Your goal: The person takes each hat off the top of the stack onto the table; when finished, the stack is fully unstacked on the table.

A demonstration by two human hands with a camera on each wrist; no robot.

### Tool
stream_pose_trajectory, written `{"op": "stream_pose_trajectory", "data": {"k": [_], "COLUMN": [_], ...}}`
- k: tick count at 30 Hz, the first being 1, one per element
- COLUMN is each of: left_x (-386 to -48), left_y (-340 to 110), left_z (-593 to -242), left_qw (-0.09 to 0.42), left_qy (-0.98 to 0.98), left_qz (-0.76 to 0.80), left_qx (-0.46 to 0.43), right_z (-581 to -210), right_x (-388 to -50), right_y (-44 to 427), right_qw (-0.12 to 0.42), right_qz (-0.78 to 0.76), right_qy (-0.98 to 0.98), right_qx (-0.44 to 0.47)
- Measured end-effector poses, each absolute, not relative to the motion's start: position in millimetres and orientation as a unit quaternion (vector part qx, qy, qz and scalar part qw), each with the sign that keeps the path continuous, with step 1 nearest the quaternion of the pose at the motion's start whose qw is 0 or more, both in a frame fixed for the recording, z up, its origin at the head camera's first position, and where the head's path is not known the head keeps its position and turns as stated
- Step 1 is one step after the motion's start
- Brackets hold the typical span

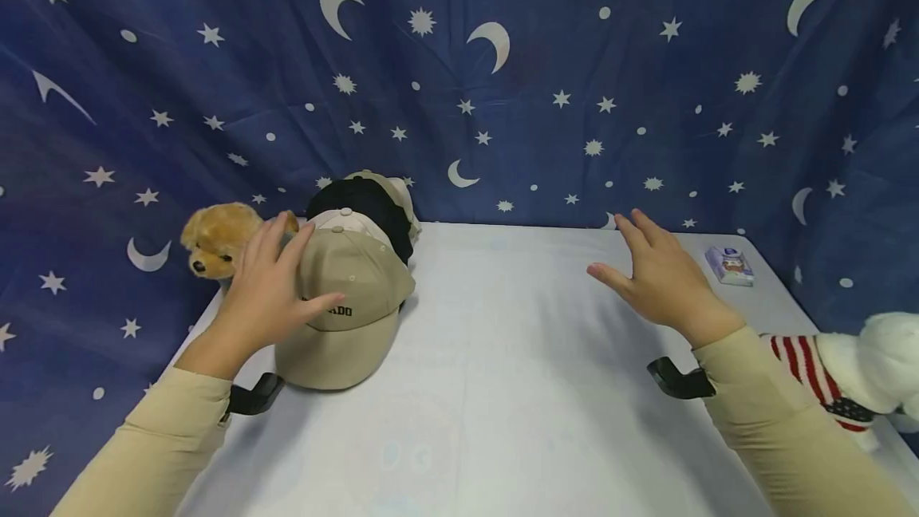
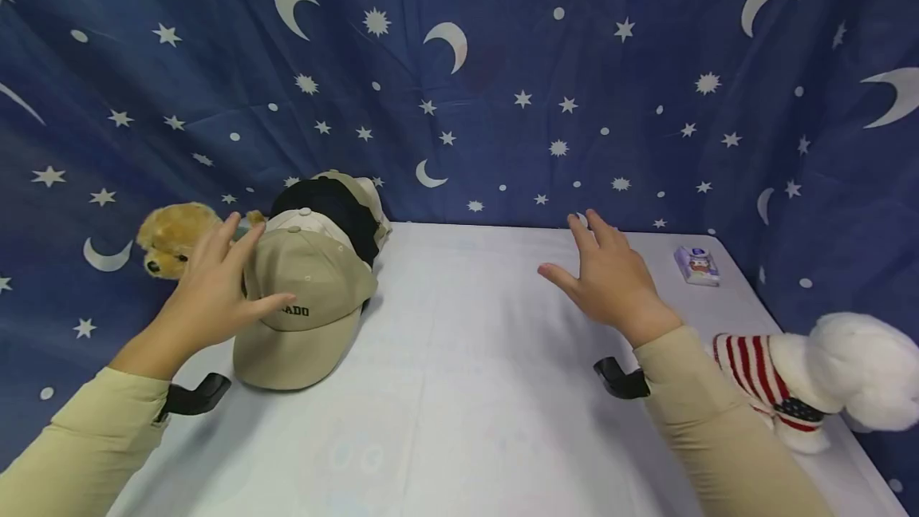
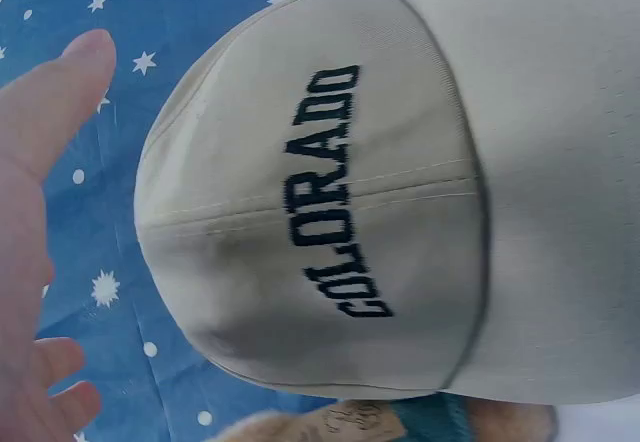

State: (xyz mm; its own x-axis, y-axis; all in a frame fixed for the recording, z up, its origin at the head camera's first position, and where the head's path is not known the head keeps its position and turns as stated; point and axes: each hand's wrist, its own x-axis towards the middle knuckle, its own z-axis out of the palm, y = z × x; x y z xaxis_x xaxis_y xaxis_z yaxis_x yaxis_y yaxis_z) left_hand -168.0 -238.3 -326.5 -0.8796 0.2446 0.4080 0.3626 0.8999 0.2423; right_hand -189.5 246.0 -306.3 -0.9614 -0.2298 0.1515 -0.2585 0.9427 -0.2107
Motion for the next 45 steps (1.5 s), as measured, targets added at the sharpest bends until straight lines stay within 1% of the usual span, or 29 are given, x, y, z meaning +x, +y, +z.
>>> {"op": "stream_pose_trajectory", "data": {"k": [3, 9, 13, 16, 25, 32, 37, 45], "left_x": [-162.4, -149.2, -143.6, -139.4, -130.8, -130.4, -130.6, -130.0], "left_y": [-241.9, -249.9, -256.5, -262.2, -277.0, -286.9, -291.6, -294.4], "left_z": [-332.0, -345.5, -355.1, -361.9, -381.5, -396.7, -409.3, -417.8], "left_qw": [0.198, 0.167, 0.174, 0.166, 0.099, 0.02, 0.0, -0.021], "left_qy": [-0.95, -0.95, -0.944, -0.945, -0.945, -0.944, -0.94, -0.929], "left_qz": [-0.179, -0.225, -0.247, -0.259, -0.307, -0.328, -0.342, -0.37], "left_qx": [-0.164, -0.137, -0.132, -0.112, -0.051, -0.005, 0.004, 0.01], "right_z": [-308.1, -319.7, -327.8, -331.8, -342.2, -347.7, -350.5, -362.0], "right_x": [-190.9, -197.2, -203.8, -208.8, -220.1, -228.2, -230.6, -229.2], "right_y": [234.8, 210.2, 192.1, 178.6, 140.1, 104.3, 76.7, 37.7], "right_qw": [0.069, 0.066, 0.061, 0.059, 0.045, 0.027, 0.014, -0.003], "right_qz": [0.141, 0.198, 0.218, 0.234, 0.287, 0.301, 0.308, 0.336], "right_qy": [-0.977, -0.962, -0.956, -0.949, -0.923, -0.915, -0.909, -0.89], "right_qx": [0.142, 0.174, 0.188, 0.202, 0.251, 0.267, 0.28, 0.307]}}
